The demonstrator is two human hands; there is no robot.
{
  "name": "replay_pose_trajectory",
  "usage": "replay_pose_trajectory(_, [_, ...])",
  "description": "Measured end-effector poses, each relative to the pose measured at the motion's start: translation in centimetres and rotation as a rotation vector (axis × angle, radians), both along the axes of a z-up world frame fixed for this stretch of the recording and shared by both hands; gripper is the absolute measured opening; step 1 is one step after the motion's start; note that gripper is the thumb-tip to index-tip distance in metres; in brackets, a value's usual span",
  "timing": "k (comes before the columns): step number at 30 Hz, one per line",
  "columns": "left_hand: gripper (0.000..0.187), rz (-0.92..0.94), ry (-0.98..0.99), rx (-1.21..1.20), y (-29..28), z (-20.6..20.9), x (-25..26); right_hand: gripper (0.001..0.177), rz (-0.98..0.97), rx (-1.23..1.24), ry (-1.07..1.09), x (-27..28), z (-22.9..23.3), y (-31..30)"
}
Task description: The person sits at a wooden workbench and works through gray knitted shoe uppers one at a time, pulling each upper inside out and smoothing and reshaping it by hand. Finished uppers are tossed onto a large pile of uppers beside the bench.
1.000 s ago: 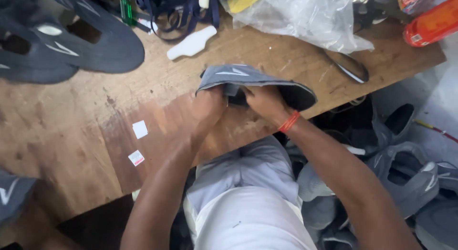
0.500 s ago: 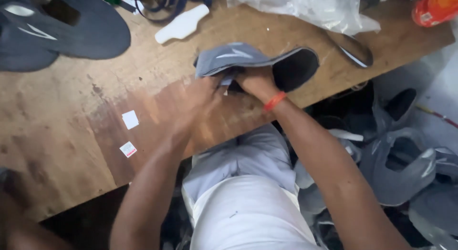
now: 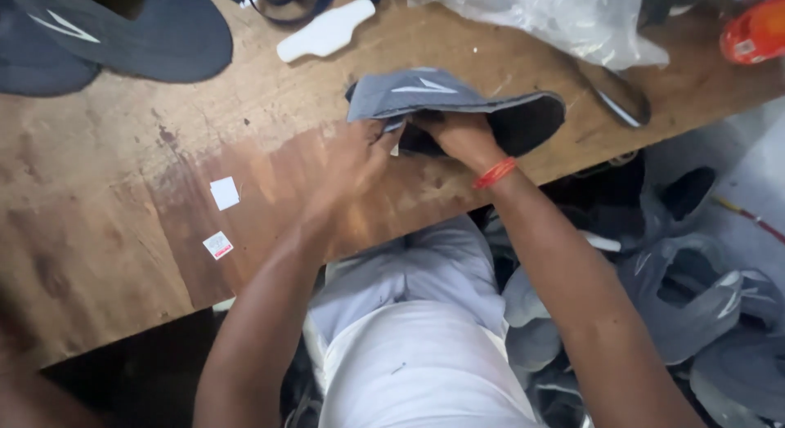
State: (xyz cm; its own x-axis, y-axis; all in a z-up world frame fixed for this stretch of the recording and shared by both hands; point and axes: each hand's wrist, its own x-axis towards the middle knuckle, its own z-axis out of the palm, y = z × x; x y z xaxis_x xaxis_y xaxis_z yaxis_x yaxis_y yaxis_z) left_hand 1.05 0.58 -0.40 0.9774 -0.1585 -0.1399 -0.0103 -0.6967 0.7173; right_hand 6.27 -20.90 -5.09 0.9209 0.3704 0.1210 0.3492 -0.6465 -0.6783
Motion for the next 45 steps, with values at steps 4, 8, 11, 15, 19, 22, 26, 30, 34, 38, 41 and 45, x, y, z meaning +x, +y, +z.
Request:
replay_pose_trajectory(4, [0.033,-0.153,-0.148,0.001,0.1,0.2,-0.7,0.053,-0.045,0.027,-0.112,-0.2,-0.1,-0.2])
replay_pose_trajectory(8, [0.041,-0.191,-0.121,0.056,-1.5,1.1,-1.2,0.044,0.135,-0.09,-0.334,-0.6,0.7,-1.9])
replay_pose_trajectory(11, [0.035,-0.243,0.017,0.27,-2.8,1.3,-1.6,0.033,0.152,-0.024,-0.085,-1.4,3.7,-2.4])
replay_pose_trajectory(15, [0.039,-0.252,-0.344,0.204,-3.5,0.8,-1.6,0.035,0.154,-0.192,-0.122,-1.4,5.9,-3.2])
replay_pose_trajectory(19, [0.029,-0.346,-0.264,0.413,-4.0,-1.2,-2.2,0.039,0.215,-0.241,-0.04,-0.7,4.6,-4.1])
replay_pose_trajectory(22, [0.044,-0.353,-0.53,0.513,-4.1,0.1,-2.2,0.038,0.331,-0.474,-0.283,-0.7,4.2,-4.3])
replay_pose_trajectory(26, [0.019,-0.626,-0.084,0.503,-3.0,1.2,-1.9,0.036,0.114,-0.329,0.033,-1.8,4.3,-3.9])
replay_pose_trajectory(30, [0.017,-0.697,-0.201,0.506,-3.0,0.3,-2.0,0.033,0.294,-0.504,-0.316,-2.5,4.1,-4.0])
replay_pose_trajectory(34, [0.015,-0.687,-0.271,0.501,-3.3,0.0,-2.1,0.03,0.177,-0.429,-0.215,-3.0,3.5,-3.8])
replay_pose_trajectory(38, [0.016,-0.765,-0.247,0.502,-2.6,1.5,-2.0,0.036,0.223,-0.455,-0.201,-3.5,4.5,-3.5])
replay_pose_trajectory(41, [0.014,-0.82,-0.203,0.516,-2.6,3.4,-1.8,0.042,0.331,-0.862,-0.632,-3.2,6.5,-2.8])
replay_pose_trajectory(45, [0.014,-0.862,-0.191,0.548,-2.9,2.9,-2.9,0.046,0.307,-0.898,-0.647,-3.3,5.6,-3.3])
